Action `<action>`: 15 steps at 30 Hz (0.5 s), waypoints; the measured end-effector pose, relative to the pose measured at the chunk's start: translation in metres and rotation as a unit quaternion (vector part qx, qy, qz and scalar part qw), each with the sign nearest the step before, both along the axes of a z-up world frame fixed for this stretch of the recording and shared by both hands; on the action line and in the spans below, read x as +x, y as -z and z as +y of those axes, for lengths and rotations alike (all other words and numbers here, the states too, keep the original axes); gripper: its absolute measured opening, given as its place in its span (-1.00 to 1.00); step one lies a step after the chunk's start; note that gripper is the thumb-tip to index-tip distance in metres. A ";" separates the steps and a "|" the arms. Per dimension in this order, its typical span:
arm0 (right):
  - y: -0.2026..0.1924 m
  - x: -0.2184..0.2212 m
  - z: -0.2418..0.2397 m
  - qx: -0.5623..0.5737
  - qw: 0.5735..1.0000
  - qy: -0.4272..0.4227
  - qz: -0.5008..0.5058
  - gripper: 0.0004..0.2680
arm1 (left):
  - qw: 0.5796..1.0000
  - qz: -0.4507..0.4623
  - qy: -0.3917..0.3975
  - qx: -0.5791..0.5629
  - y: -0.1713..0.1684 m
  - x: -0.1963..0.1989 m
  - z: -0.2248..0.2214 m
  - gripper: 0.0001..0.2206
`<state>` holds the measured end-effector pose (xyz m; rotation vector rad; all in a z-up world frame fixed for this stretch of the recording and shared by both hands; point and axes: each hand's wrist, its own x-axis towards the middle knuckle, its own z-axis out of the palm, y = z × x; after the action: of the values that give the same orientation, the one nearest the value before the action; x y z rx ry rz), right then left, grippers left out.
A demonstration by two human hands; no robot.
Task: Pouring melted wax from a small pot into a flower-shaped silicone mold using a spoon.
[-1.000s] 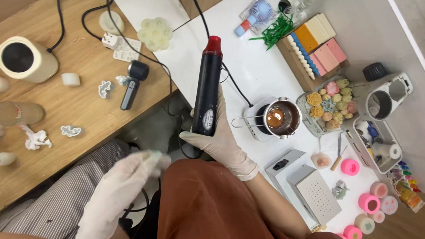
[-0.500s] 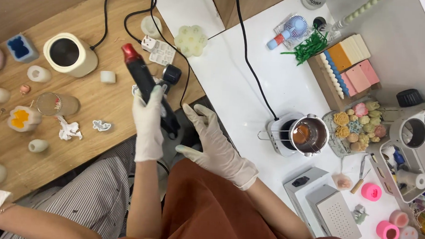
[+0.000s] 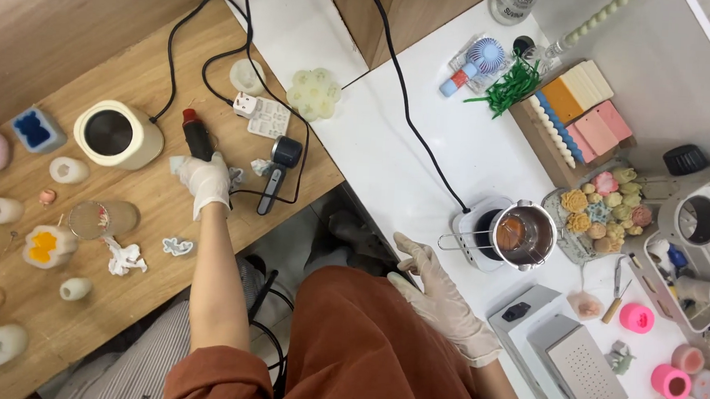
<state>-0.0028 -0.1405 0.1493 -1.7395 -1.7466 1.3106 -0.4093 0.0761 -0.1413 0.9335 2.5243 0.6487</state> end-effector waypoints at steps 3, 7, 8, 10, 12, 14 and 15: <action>0.012 0.005 -0.007 -0.010 1.000 0.024 -0.011 -0.49 | 0.998 0.040 0.024 0.047 -0.007 0.005 -0.007 -0.46; -0.007 0.006 -0.008 -0.049 0.994 0.079 -0.057 -0.52 | 0.991 -0.022 0.093 0.091 -0.034 0.003 -0.018 -0.53; -0.006 0.008 -0.009 -0.026 0.996 0.026 -0.079 -0.52 | 0.992 -0.051 0.079 0.087 -0.048 0.007 -0.020 -0.46; -0.004 0.018 -0.018 -0.012 0.994 0.017 -0.109 -0.53 | 0.987 -0.090 0.110 0.076 -0.063 0.016 -0.023 -0.39; -0.001 0.028 -0.029 0.039 0.997 0.036 -0.052 -0.54 | 0.956 0.194 0.206 0.075 -0.068 0.014 -0.030 -0.54; -0.001 0.036 -0.042 0.025 0.997 0.053 -0.048 -0.54 | 0.951 0.133 0.240 0.142 -0.061 0.034 -0.018 -0.60; -0.001 0.042 -0.047 0.010 0.999 0.034 -0.038 -0.55 | 0.948 0.075 0.240 0.195 -0.058 0.041 -0.016 -0.66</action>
<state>0.0391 -0.1872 0.1498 -1.8431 -1.7188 1.2103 -0.3681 0.0603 -0.0837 1.7228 2.1844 0.9566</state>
